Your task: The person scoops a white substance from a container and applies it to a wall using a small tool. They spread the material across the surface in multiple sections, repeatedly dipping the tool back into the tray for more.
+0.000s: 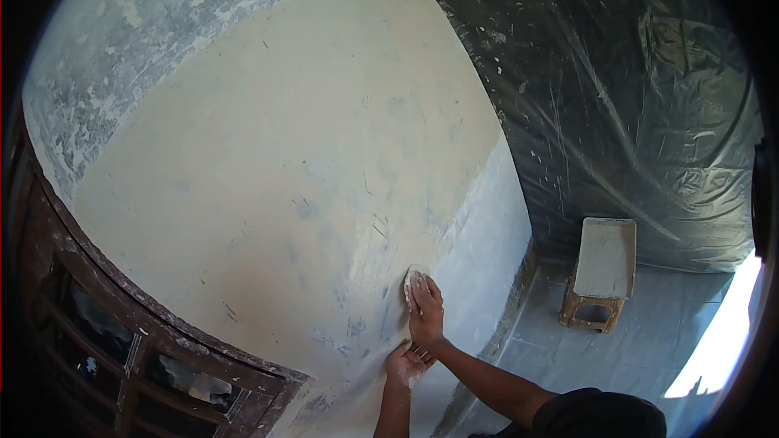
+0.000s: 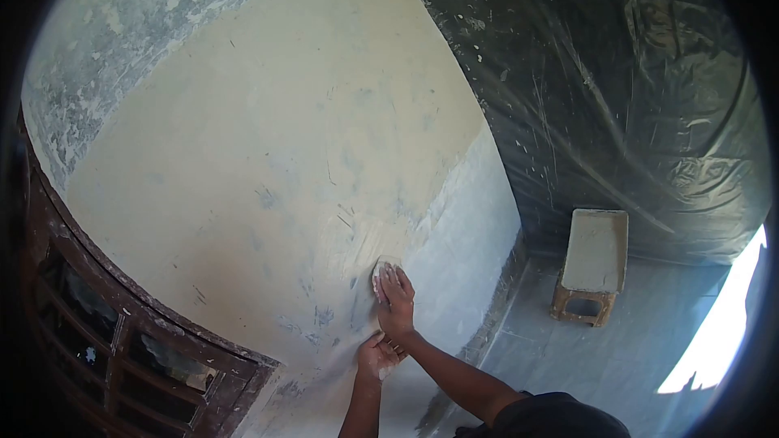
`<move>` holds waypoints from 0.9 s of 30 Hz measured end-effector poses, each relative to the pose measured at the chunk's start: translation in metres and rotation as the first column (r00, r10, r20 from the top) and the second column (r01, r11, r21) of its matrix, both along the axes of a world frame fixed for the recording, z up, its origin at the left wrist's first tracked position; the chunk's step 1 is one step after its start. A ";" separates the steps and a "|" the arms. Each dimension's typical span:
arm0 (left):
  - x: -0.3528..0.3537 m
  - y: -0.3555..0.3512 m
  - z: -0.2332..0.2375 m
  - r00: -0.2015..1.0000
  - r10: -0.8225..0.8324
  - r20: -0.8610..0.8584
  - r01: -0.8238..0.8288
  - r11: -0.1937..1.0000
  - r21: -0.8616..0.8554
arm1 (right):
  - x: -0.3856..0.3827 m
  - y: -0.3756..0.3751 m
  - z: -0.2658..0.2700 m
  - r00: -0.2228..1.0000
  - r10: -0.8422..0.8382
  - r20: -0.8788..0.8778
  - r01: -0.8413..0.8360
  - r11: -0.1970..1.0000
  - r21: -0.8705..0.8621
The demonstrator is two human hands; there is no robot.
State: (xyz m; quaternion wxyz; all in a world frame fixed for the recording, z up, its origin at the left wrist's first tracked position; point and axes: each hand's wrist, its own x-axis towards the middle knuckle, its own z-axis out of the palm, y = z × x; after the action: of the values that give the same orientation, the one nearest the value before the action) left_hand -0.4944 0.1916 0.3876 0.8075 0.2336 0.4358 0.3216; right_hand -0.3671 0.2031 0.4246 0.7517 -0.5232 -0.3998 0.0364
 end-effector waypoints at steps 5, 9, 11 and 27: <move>-0.018 0.022 -0.038 0.853 -0.370 0.369 0.279 0.919 0.278 | -0.015 -0.054 -0.015 0.959 0.282 -0.002 -0.281 0.958 0.058; 0.001 -0.008 0.015 0.971 -0.107 0.214 0.106 0.994 0.017 | 0.072 0.006 0.019 0.990 -0.083 -0.116 0.088 0.996 0.035; 0.002 -0.009 0.013 0.978 -0.084 0.193 0.080 0.996 0.026 | 0.079 0.028 0.016 0.992 -0.082 -0.091 0.086 0.996 0.038; 0.005 -0.006 0.009 0.974 -0.047 0.222 0.046 0.999 0.007 | 0.105 0.059 0.048 0.987 -0.139 0.081 0.128 0.984 0.126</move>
State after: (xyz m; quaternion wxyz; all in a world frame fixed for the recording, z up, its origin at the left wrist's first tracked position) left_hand -0.4894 0.1852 0.3965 0.8583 0.2071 0.3367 0.3272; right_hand -0.2624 0.2620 0.4727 0.7638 -0.5038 -0.3987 -0.0617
